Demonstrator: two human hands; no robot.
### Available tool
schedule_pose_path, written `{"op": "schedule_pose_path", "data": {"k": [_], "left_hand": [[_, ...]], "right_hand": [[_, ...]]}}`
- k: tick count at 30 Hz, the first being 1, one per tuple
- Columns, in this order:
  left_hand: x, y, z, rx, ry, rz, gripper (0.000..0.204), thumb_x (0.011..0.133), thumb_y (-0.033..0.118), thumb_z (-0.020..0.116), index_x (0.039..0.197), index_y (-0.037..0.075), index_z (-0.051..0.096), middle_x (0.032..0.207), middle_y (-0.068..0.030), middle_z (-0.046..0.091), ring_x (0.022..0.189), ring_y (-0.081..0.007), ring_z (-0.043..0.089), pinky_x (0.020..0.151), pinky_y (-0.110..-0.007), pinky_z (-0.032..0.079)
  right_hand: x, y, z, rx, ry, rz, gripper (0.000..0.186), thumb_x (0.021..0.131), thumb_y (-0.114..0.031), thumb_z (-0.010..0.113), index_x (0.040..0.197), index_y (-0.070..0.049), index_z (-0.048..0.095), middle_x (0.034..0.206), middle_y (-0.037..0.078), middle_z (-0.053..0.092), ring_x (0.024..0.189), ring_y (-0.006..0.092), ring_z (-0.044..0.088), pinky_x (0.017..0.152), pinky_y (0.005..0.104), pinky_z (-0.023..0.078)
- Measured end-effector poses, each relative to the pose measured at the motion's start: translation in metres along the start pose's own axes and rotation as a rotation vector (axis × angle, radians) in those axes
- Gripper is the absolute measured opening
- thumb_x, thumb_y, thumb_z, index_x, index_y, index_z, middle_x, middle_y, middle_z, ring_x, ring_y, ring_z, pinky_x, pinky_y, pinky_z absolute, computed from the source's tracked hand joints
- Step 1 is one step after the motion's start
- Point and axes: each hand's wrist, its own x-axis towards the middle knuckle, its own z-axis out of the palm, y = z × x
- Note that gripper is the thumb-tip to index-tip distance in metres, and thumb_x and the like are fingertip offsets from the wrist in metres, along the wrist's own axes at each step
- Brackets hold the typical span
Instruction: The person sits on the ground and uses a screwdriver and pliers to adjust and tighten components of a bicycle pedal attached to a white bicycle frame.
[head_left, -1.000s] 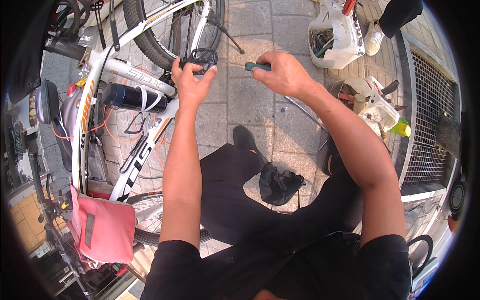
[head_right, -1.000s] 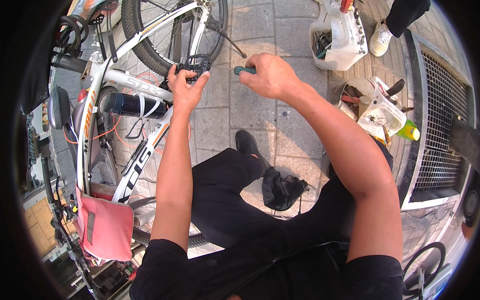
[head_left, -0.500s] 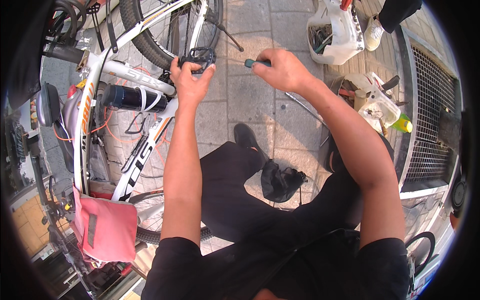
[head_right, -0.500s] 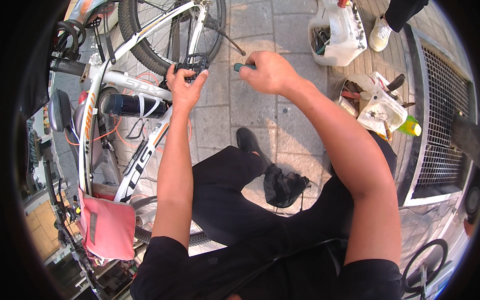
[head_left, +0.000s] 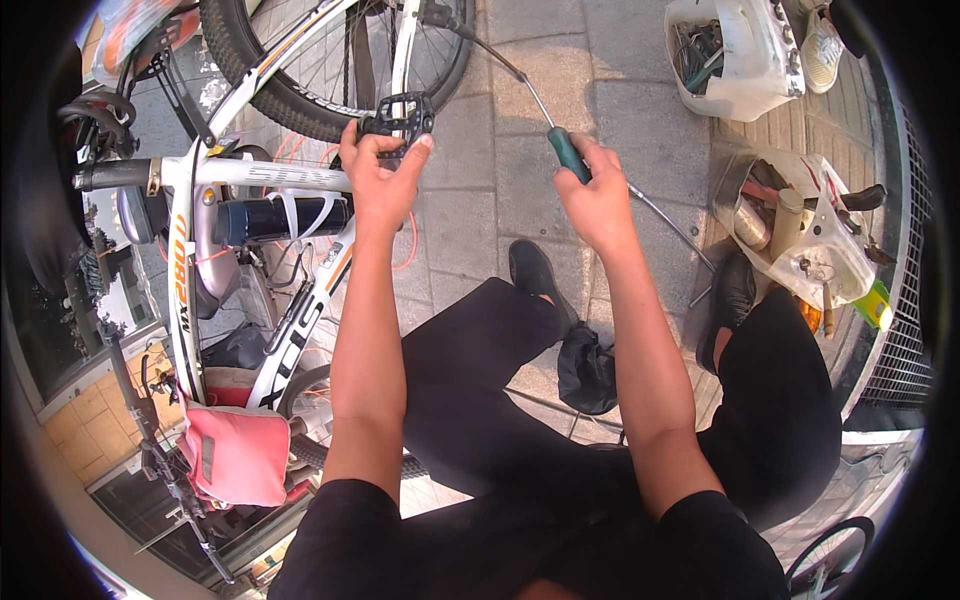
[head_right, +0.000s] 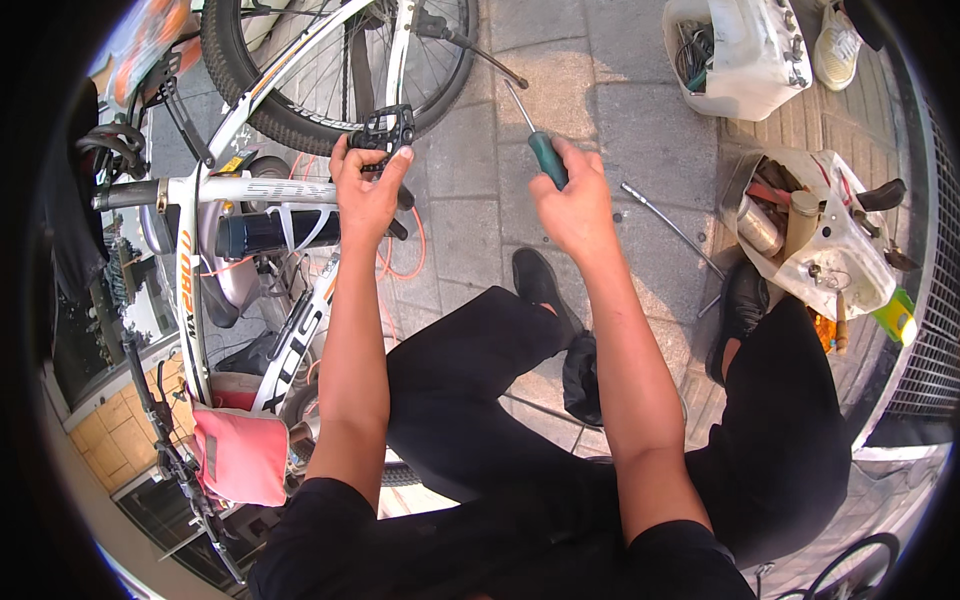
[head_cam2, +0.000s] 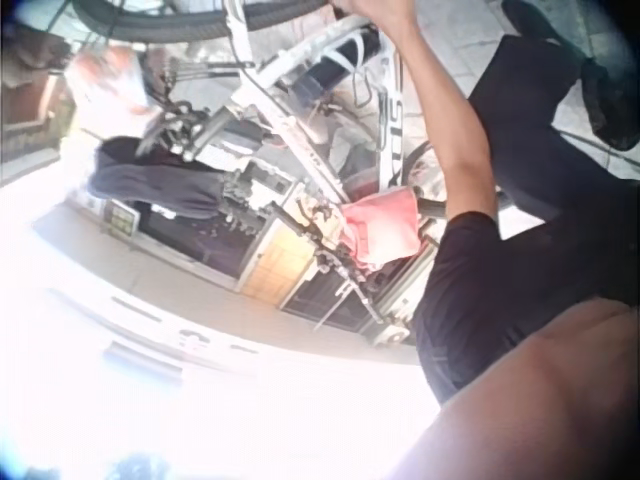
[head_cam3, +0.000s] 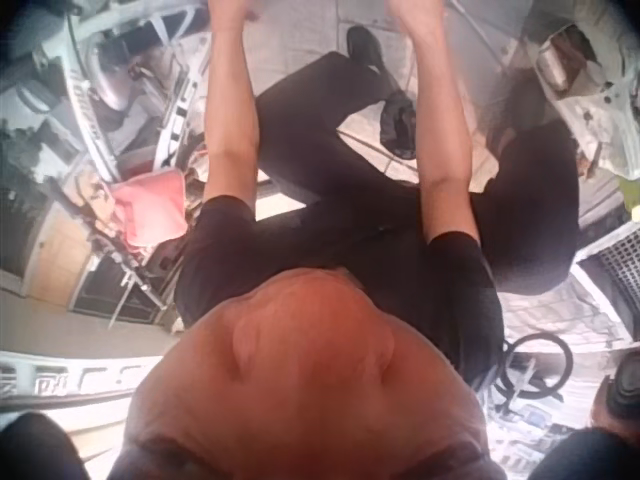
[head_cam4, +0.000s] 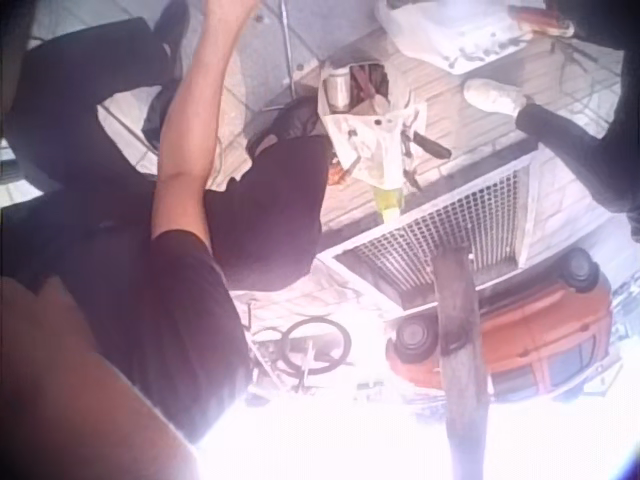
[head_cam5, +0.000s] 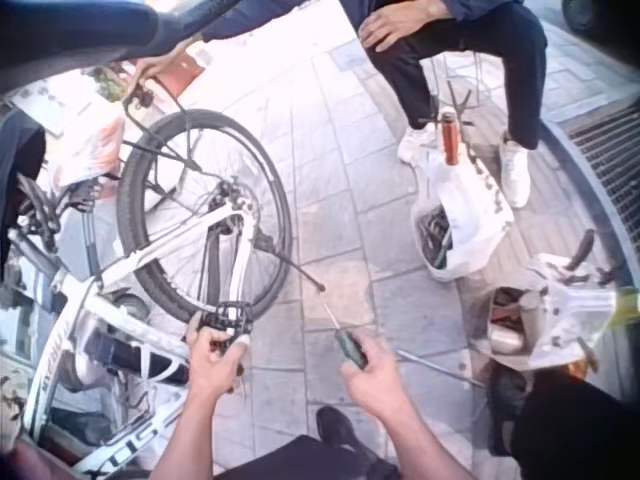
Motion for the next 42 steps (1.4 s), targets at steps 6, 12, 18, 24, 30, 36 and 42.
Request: {"op": "schedule_pose_path", "data": {"k": [6,12,18,24,30,36,42], "left_hand": [[0.001,0.001,0.006,-0.146,-0.054,-0.032,0.032,0.091,0.012,0.088,0.103,-0.002,0.062,0.164,-0.0208,0.025,0.116,-0.0203,0.063,0.094,-0.033,0.057],[-0.001,0.006,0.011,-0.266,-0.058,-0.091,0.037,0.088,0.018,0.091,0.104,0.001,0.063,0.165,-0.0300,0.023,0.142,-0.0299,0.049,0.114,-0.039,0.044],[0.002,0.007,0.003,-0.209,-0.088,-0.078,0.037,0.088,0.013,0.090,0.107,0.001,0.061,0.167,-0.0296,0.018,0.141,-0.0292,0.051,0.113,-0.038,0.045],[0.003,0.006,0.005,-0.254,-0.107,-0.109,0.036,0.090,0.010,0.089,0.109,0.000,0.060,0.168,-0.0254,0.017,0.136,-0.0267,0.053,0.111,-0.038,0.048],[0.003,0.012,0.005,-0.234,-0.123,-0.141,0.035,0.091,0.012,0.087,0.108,-0.001,0.060,0.169,-0.0262,0.017,0.133,-0.0254,0.056,0.111,-0.038,0.048],[0.004,0.018,0.004,-0.120,-0.128,-0.125,0.034,0.093,0.013,0.087,0.107,-0.002,0.060,0.168,-0.0281,0.017,0.133,-0.0259,0.056,0.110,-0.037,0.050],[0.003,0.007,0.004,-0.179,-0.102,-0.129,0.035,0.092,0.015,0.087,0.108,-0.001,0.061,0.168,-0.0256,0.019,0.135,-0.0268,0.055,0.110,-0.038,0.050]], "right_hand": [[0.010,-0.034,-0.026,0.714,0.244,-0.076,0.037,0.096,-0.008,0.078,0.127,0.001,0.060,0.113,0.011,0.071,0.095,0.0156,0.068,0.085,0.0332,0.058],[0.030,-0.029,-0.055,1.079,0.053,0.011,0.032,0.098,-0.006,0.076,0.124,0.001,0.059,0.112,0.015,0.070,0.088,0.0186,0.069,0.077,0.0354,0.059],[0.012,-0.023,-0.022,1.022,0.061,0.170,0.028,0.099,-0.008,0.076,0.119,0.003,0.060,0.105,0.015,0.070,0.075,0.0201,0.071,0.068,0.0353,0.060],[0.018,-0.037,-0.009,0.944,0.057,0.205,0.027,0.097,-0.007,0.080,0.115,0.001,0.062,0.093,0.008,0.072,0.074,0.0115,0.070,0.065,0.0279,0.058],[0.017,-0.036,-0.002,0.886,0.051,0.218,0.025,0.097,-0.007,0.079,0.114,0.001,0.062,0.095,0.008,0.072,0.075,0.0118,0.070,0.068,0.0279,0.058],[0.016,-0.027,0.007,0.821,0.045,0.184,0.020,0.101,-0.004,0.073,0.116,0.001,0.061,0.102,0.011,0.072,0.079,0.0151,0.072,0.072,0.0310,0.061],[0.016,-0.026,0.008,0.825,0.030,0.168,0.021,0.100,-0.004,0.074,0.117,0.001,0.061,0.103,0.011,0.073,0.080,0.0145,0.073,0.073,0.0303,0.061]]}}
